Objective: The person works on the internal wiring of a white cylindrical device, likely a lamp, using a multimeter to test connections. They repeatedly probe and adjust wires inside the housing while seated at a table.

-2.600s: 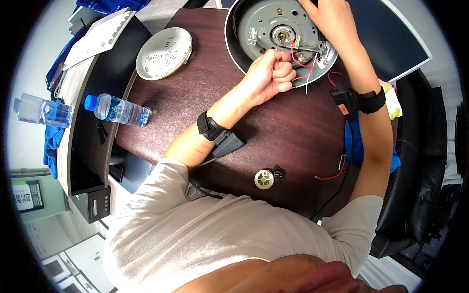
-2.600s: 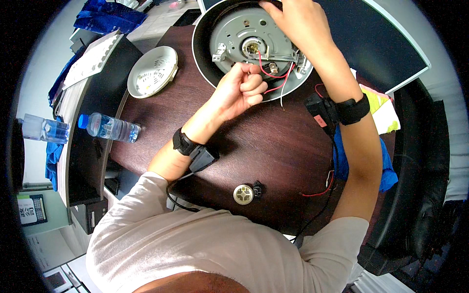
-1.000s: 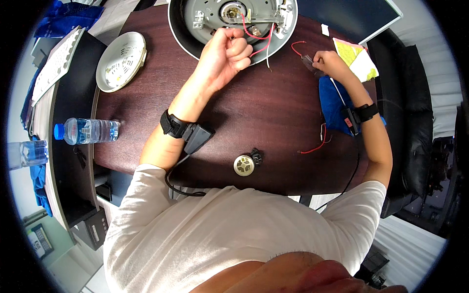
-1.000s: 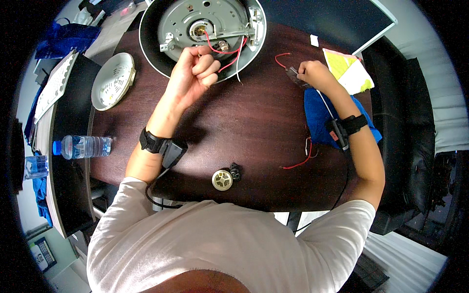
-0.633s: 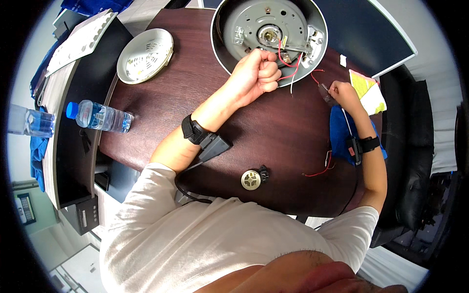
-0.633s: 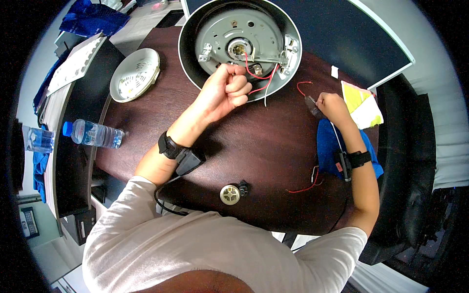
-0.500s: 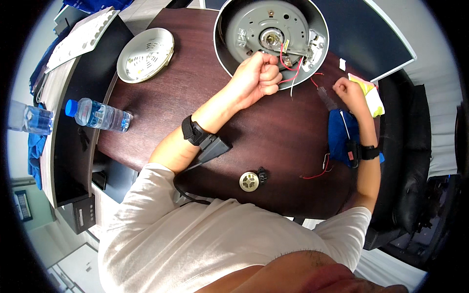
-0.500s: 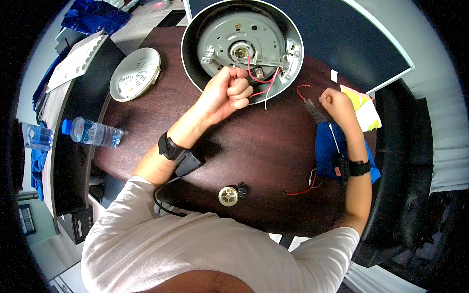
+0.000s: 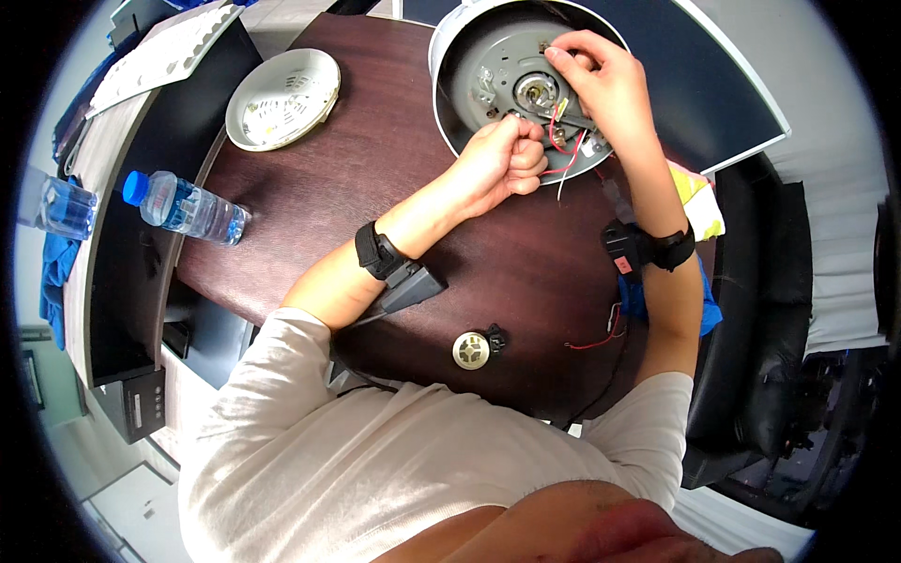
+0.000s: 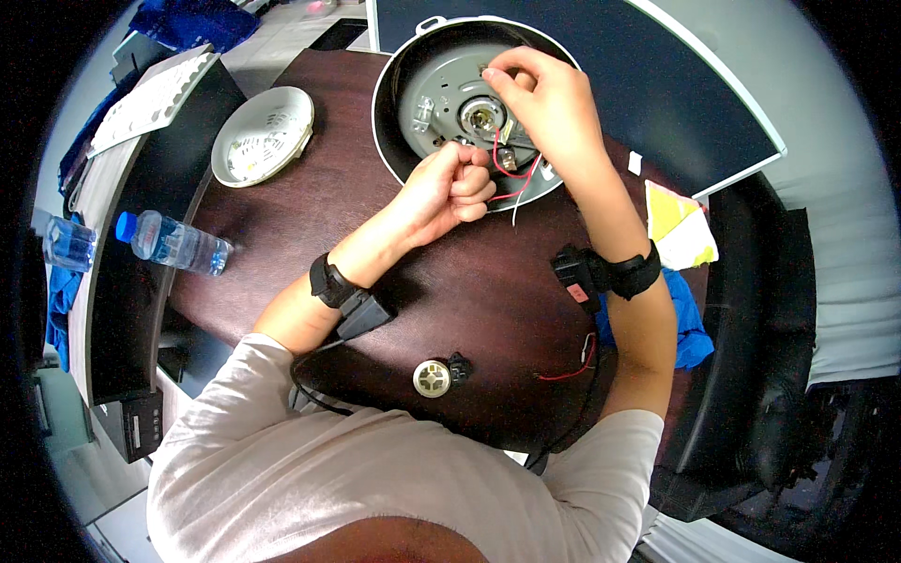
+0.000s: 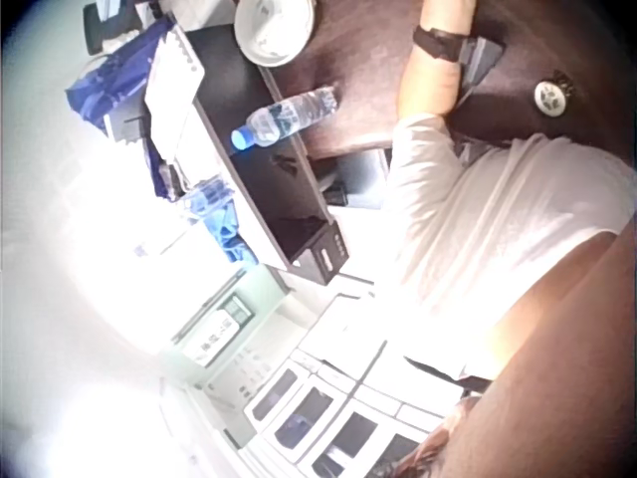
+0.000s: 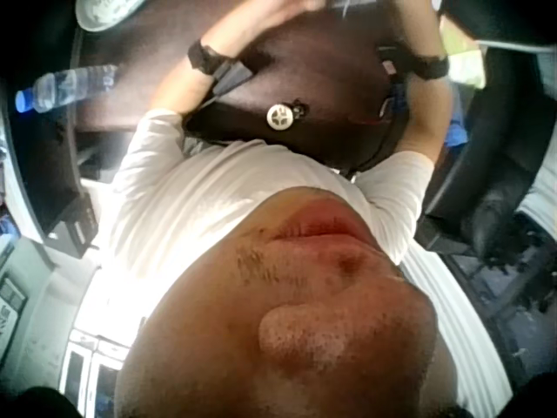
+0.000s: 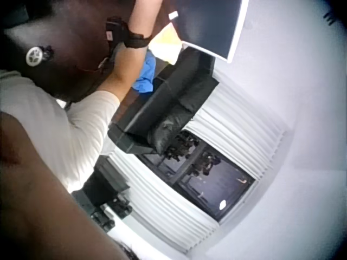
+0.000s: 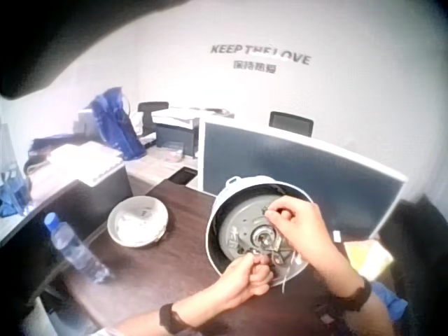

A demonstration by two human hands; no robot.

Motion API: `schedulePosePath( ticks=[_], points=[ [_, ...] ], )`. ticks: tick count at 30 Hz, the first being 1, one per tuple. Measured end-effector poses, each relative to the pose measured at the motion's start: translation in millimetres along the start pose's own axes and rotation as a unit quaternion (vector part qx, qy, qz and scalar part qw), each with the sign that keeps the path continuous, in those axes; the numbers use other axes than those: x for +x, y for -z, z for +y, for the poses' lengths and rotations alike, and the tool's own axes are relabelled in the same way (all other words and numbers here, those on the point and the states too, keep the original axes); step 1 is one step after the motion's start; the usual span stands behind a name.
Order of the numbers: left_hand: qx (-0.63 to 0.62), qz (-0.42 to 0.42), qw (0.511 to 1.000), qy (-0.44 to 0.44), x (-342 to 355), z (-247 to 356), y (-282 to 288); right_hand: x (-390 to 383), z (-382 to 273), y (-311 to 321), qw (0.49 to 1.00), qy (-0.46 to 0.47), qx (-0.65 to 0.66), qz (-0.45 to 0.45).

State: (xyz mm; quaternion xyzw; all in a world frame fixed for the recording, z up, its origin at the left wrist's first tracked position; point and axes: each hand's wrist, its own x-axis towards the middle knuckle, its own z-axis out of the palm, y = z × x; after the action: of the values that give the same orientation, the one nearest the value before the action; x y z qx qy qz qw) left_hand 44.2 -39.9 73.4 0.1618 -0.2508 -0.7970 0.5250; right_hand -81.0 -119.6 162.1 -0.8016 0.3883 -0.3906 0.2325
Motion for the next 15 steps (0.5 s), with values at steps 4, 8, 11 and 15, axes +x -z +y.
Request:
schedulePosePath(
  ticks=[4, 8, 11, 15],
  points=[
    [-0.002, 0.000, 1.000, -0.006, 0.7, -1.5, -0.6, 0.3, -1.2, -1.0, 1.000, 0.009, -0.025, 0.005],
    [-0.002, 0.006, 1.000, -0.005, 0.7, -4.0, 0.5, 0.0, -3.7, -2.0, 0.999, 0.003, -0.054, 0.006],
    [-0.003, -0.001, 1.000, -0.008, 0.3, -3.6, 0.5, 0.5, -6.4, -2.6, 0.998, -0.009, -0.066, 0.017],
    [-0.005, -0.008, 1.000, -0.007, 1.1, -3.4, 3.2, -0.5, -5.9, -3.7, 0.997, -0.005, -0.078, 0.029]
  ],
)
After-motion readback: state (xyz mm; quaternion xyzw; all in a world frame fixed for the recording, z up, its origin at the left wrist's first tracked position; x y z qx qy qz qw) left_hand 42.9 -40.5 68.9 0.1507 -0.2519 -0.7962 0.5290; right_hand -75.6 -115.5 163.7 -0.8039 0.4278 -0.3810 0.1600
